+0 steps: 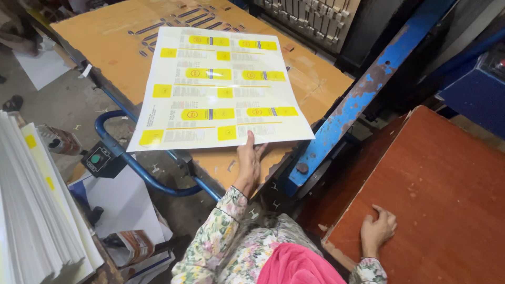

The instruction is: The person folds and assembles small printed cardboard boxes on a wooden table, then moves to a nearby workbench to handle large printed sheets, aligning and stacking them. The person uses hands to fold flaps and tuck tabs into place, and later arranges sheets on a flat surface.

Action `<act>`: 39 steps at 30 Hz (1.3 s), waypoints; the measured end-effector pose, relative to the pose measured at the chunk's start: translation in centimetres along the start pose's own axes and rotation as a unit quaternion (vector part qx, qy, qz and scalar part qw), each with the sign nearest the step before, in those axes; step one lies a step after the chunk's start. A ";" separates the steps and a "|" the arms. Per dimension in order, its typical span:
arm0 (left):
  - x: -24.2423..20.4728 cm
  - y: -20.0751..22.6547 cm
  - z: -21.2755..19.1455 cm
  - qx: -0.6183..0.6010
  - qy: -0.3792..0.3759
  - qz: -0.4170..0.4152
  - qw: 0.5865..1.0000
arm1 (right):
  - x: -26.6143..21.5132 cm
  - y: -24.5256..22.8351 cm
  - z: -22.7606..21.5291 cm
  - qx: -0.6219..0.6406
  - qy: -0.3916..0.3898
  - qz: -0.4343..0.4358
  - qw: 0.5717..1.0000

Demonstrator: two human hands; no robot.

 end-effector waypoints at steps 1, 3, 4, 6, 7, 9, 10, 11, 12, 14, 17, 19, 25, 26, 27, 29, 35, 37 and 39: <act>0.3 -0.7 0.0 -0.010 0.002 -0.013 1.000 | 0.7 -0.9 0.9 0.038 -0.003 0.022 0.999; 0.4 -1.6 0.2 -0.024 -0.002 -0.017 1.000 | 1.8 -3.7 3.1 0.240 -0.058 0.079 0.966; 0.4 -1.9 0.4 -0.031 -0.003 -0.018 0.999 | 1.9 -6.3 5.6 0.397 -0.106 0.111 0.905; -0.1 -2.5 1.0 -0.022 0.003 -0.035 0.999 | 1.7 -12.0 9.3 0.438 -0.199 0.168 0.860; -0.4 -2.7 1.4 -0.019 0.007 -0.045 0.999 | 1.6 -15.5 10.9 0.493 -0.253 0.162 0.817; -0.9 -2.9 2.0 -0.005 -0.005 -0.051 0.999 | 1.8 -21.5 13.4 0.560 -0.338 0.186 0.733; -1.2 -2.9 2.0 0.003 -0.009 -0.053 0.999 | 2.6 -23.9 14.7 0.578 -0.344 0.197 0.713; -1.5 -2.7 1.8 0.010 -0.012 -0.058 0.998 | 3.3 -26.0 15.9 0.596 -0.350 0.207 0.693; -1.7 -2.5 1.6 0.017 -0.016 -0.064 0.998 | 4.3 -27.4 16.8 0.598 -0.343 0.205 0.694; -1.6 -1.0 0.6 0.015 -0.028 -0.040 0.999 | 6.4 -29.0 18.9 0.604 -0.329 0.203 0.697; -0.5 3.1 -3.4 0.003 0.017 -0.013 1.000 | 9.1 -27.8 23.0 0.625 -0.324 0.259 0.661; 0.6 8.0 -7.4 -0.090 0.040 0.072 0.993 | 10.4 -25.7 25.7 0.604 -0.360 0.279 0.654; 0.5 14.9 -14.8 -0.020 0.150 0.154 0.976 | 16.3 -22.9 35.9 0.575 -0.439 0.278 0.632; 0.5 14.5 -14.5 -0.012 0.151 0.139 0.979 | 17.5 -23.4 37.5 0.578 -0.448 0.277 0.623; 0.4 13.8 -14.0 -0.004 0.153 0.125 0.980 | 18.8 -23.9 39.0 0.598 -0.431 0.288 0.612; 0.7 12.8 -13.0 -0.001 0.146 0.100 0.984 | 20.6 -25.4 41.7 0.623 -0.387 0.300 0.610; 3.5 12.1 -13.1 -0.039 0.143 0.115 0.982 | 22.1 -27.9 43.5 0.607 -0.332 0.282 0.664; 4.7 11.8 -13.3 -0.014 0.147 0.118 0.982 | 22.3 -28.2 43.2 0.597 -0.347 0.275 0.669; 6.1 11.0 -12.9 0.011 0.147 0.086 0.985 | 22.6 -28.5 43.0 0.587 -0.350 0.284 0.673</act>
Point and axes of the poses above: each hand's wrist, its own x-axis towards the middle knuckle, its own z-axis out of the palm, y = z × x, the point moved 6 cm from there along x, towards the middle knuckle, and after that the axes turned 13 degrees about x, right-handed, at the moved point
